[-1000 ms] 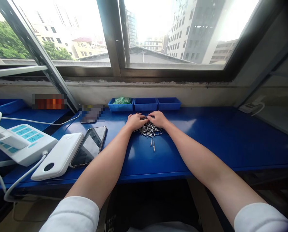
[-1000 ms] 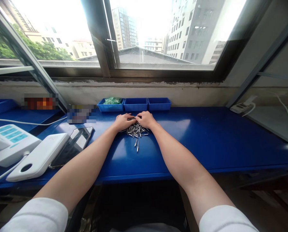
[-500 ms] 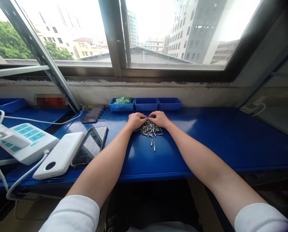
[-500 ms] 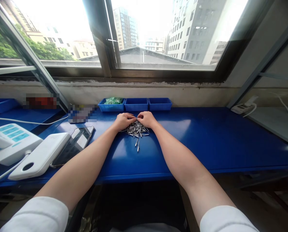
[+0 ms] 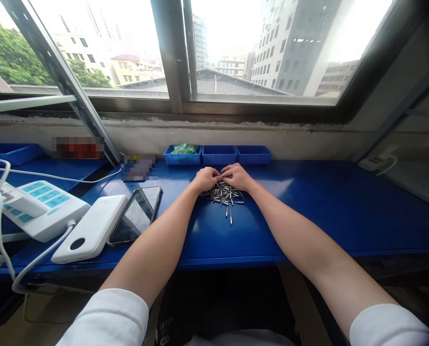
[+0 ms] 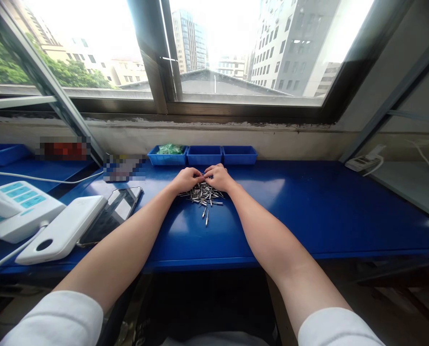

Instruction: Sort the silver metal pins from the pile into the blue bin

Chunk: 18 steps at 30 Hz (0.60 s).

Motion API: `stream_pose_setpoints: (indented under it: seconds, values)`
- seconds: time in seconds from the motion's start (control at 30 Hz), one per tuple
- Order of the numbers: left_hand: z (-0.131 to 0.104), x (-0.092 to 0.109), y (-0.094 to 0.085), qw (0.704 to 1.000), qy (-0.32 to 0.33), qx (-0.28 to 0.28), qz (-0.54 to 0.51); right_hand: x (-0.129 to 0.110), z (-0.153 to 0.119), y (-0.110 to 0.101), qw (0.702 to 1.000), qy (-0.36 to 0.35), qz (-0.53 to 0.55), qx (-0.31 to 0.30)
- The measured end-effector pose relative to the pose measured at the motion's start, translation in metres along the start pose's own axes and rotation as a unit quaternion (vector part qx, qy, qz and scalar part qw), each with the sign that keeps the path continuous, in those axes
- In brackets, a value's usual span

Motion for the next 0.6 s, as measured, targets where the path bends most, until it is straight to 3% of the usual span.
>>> stream_pose_setpoints:
  seconds: [0.2, 0.6]
  values:
    - [-0.004, 0.008, -0.006, 0.998, 0.055, 0.032, -0.012, -0.003, 0.001, -0.004, 0.999, -0.017, 0.029, 0.016]
    - [-0.009, 0.019, -0.012, 0.992, 0.088, 0.060, -0.063, 0.003, 0.003, -0.007, 0.999, 0.021, -0.001, 0.042]
Point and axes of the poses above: each hand's wrist, its own z-axis towards the middle knuckle, its own y-axis out of the palm, x = y × z, the point moved 10 cm from there along z, towards the middle knuckle, and after that the axes turned 15 degrees about -z, right-handed, at the moved point
